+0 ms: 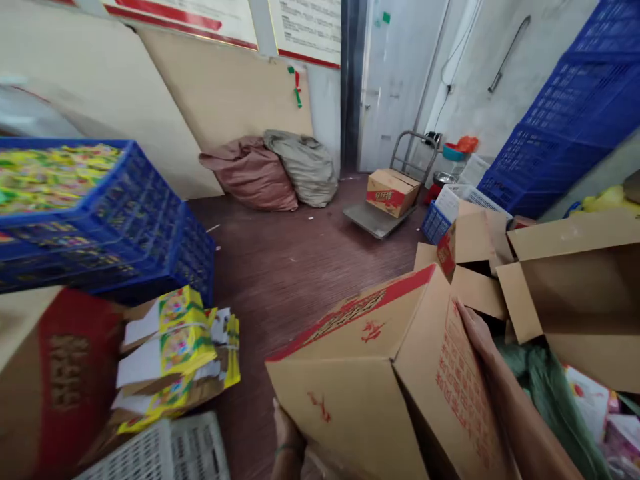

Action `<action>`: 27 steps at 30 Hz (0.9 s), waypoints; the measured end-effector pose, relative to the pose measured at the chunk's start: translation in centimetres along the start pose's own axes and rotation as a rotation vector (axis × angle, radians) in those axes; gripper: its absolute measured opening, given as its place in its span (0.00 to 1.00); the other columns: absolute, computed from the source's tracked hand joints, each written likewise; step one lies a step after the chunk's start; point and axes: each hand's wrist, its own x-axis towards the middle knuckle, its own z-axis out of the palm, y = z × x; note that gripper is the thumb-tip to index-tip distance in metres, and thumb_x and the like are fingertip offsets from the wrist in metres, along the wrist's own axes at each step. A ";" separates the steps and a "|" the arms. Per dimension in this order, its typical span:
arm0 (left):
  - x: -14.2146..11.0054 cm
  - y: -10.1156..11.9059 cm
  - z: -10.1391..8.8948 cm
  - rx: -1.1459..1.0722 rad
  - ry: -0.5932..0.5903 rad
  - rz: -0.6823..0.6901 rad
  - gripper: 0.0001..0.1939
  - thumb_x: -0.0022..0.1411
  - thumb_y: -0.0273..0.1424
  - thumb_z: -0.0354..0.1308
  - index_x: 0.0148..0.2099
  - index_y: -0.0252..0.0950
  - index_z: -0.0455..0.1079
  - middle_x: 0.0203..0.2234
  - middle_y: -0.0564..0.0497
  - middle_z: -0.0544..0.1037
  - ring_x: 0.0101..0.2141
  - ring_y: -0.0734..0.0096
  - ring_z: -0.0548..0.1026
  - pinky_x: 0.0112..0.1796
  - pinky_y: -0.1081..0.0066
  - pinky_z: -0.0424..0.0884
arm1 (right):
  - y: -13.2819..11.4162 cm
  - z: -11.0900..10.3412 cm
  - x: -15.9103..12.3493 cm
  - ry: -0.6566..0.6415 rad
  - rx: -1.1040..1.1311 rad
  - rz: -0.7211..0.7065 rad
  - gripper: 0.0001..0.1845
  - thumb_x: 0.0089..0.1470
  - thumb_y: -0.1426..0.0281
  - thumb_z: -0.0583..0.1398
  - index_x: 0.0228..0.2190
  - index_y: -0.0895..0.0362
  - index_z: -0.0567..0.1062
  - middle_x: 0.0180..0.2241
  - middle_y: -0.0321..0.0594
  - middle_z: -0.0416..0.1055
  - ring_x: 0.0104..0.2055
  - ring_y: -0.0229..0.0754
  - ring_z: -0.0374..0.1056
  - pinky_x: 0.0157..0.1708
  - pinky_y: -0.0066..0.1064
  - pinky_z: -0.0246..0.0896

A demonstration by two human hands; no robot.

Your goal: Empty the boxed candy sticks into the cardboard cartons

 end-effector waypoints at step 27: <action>32.7 39.0 51.1 0.326 -0.191 -0.094 0.25 0.75 0.45 0.50 0.52 0.34 0.83 0.36 0.44 0.86 0.39 0.54 0.86 0.54 0.58 0.79 | -25.8 15.9 38.7 0.235 0.137 0.425 0.50 0.63 0.36 0.44 0.56 0.62 0.82 0.62 0.60 0.75 0.72 0.66 0.64 0.75 0.54 0.52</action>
